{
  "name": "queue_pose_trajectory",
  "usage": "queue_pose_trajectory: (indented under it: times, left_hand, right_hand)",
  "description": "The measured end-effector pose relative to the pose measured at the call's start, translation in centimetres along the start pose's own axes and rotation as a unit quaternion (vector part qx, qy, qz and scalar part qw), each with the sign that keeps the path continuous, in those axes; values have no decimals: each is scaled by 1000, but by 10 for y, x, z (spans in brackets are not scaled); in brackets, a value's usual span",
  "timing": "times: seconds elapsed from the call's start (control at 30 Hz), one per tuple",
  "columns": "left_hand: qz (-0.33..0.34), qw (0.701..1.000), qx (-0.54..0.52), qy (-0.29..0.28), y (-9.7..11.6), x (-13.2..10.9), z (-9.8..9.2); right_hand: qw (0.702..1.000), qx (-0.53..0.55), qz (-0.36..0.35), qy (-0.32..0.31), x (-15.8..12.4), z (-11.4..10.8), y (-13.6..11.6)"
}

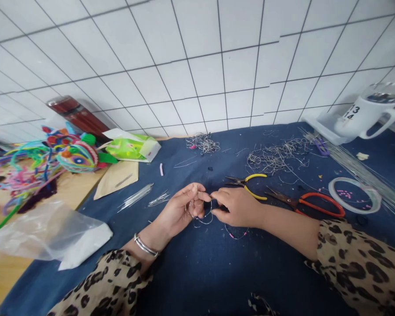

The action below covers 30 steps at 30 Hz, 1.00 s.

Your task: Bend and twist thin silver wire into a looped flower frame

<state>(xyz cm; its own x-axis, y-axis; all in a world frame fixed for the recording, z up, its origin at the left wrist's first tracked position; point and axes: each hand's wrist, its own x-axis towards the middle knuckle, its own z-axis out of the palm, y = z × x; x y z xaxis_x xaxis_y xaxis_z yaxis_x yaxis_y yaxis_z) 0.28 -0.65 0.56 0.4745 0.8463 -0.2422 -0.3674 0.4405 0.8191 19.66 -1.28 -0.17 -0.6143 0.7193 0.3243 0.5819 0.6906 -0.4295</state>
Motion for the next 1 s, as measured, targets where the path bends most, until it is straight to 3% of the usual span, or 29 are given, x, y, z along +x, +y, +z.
queue_pose_trajectory:
  times: [0.37,0.6,1.0]
  left_hand:
    - [33,995,-88,11,-1,-1,10]
    - [61,987,-121,87,-6,3,1]
    - [61,989,-51,128,-12,-2,16]
  right_hand:
    - [994,4,93,63,1,3,3]
    - [981,43,168,83,3,1,5]
    - [975,71,187,96,5,2,8]
